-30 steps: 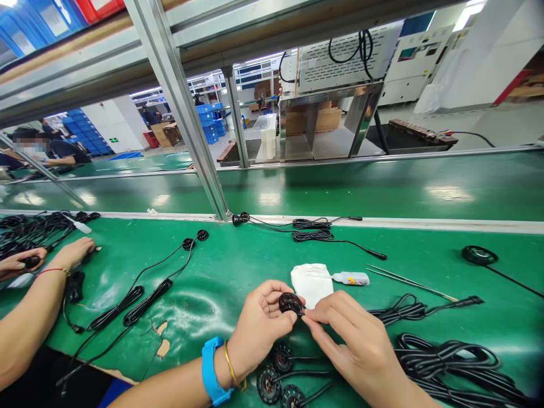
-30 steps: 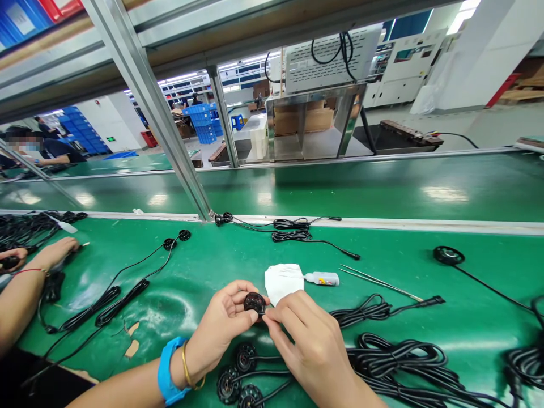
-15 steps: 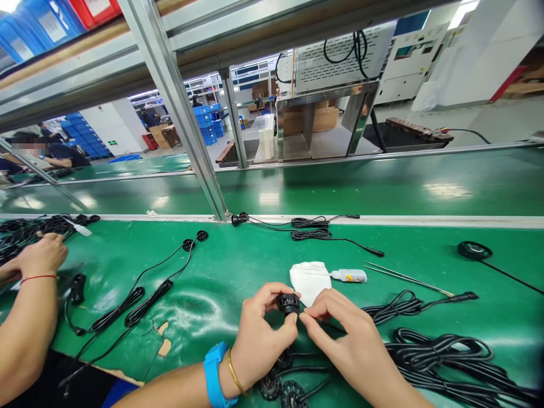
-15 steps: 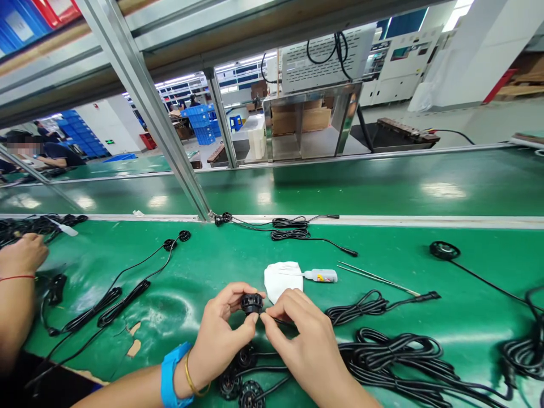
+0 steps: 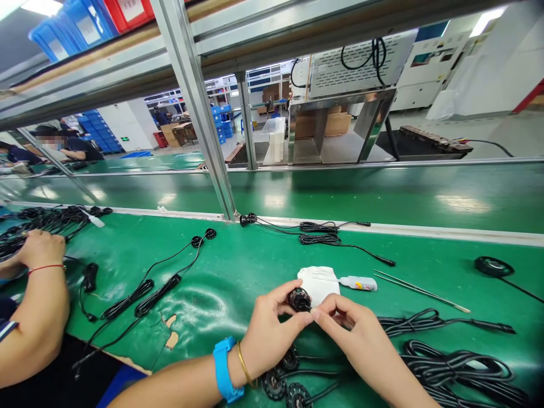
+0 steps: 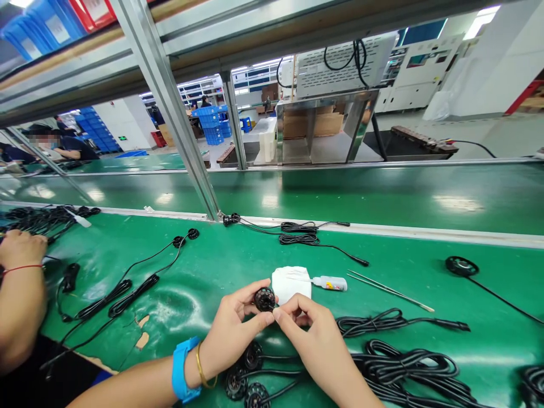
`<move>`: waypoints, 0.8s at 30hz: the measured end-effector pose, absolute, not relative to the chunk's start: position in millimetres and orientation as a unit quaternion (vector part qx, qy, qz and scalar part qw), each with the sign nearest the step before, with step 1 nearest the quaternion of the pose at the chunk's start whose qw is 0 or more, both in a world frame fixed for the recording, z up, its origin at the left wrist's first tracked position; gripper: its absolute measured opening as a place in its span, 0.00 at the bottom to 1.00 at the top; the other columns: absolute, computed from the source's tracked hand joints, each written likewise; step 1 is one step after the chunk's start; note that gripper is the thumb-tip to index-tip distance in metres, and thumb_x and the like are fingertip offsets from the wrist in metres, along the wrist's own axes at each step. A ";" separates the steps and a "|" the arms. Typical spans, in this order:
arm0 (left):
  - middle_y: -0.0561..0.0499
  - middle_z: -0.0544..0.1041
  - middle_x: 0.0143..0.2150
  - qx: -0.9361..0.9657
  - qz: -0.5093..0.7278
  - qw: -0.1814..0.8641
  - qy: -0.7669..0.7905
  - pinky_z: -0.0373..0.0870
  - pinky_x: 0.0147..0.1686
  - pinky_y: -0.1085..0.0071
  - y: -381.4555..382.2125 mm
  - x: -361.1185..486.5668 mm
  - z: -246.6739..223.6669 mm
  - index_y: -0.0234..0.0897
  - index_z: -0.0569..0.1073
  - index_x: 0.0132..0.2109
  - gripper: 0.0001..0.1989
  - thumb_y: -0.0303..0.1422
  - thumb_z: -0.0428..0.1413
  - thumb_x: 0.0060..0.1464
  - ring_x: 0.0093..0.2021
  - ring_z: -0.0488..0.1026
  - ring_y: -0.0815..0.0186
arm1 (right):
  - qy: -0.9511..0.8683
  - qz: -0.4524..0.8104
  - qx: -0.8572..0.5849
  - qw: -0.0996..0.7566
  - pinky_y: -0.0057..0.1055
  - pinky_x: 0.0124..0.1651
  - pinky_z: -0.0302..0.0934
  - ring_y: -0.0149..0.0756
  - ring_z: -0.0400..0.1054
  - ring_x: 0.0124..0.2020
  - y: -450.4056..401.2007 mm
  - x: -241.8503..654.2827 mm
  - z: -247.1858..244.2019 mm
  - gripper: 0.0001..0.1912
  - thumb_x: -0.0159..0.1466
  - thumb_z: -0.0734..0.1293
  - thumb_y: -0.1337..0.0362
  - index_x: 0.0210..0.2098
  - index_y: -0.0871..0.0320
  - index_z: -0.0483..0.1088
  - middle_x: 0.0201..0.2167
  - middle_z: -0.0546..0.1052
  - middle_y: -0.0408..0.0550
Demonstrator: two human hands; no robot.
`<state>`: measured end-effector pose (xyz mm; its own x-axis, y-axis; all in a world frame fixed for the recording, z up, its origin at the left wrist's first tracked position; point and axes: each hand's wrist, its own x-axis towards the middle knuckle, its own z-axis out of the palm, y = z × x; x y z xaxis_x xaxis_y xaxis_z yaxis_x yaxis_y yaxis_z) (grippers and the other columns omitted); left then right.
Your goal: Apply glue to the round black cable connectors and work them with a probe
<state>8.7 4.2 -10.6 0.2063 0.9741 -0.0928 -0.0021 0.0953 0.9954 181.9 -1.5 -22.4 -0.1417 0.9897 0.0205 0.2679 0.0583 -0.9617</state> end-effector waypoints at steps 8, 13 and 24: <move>0.46 0.82 0.42 0.454 0.451 0.652 0.407 0.70 0.41 0.71 7.7 8.2 -9.7 0.36 0.73 0.54 0.21 0.33 0.64 0.53 0.42 0.76 0.64 | -0.674 0.407 -0.489 0.377 0.29 0.36 0.65 0.35 0.70 0.32 -2.5 185.4 -6.6 0.16 0.66 0.64 0.51 0.32 0.56 0.75 0.30 0.77 0.45; 0.45 0.83 0.39 0.460 0.409 0.654 0.440 0.66 0.33 0.74 13.8 4.2 -10.2 0.35 0.74 0.51 0.18 0.34 0.63 0.54 0.38 0.76 0.65 | -0.672 0.017 -0.690 0.269 0.36 0.37 0.66 0.44 0.71 0.40 24.1 268.6 -5.5 0.15 0.66 0.61 0.53 0.38 0.51 0.77 0.38 0.78 0.49; 0.49 0.78 0.29 0.506 0.338 0.635 0.476 0.68 0.26 0.72 11.7 7.6 -23.2 0.31 0.75 0.49 0.22 0.33 0.65 0.45 0.27 0.73 0.66 | -0.589 -0.004 -0.758 0.280 0.35 0.24 0.58 0.40 0.66 0.21 38.3 326.9 -12.9 0.09 0.58 0.63 0.57 0.26 0.53 0.70 0.23 0.74 0.50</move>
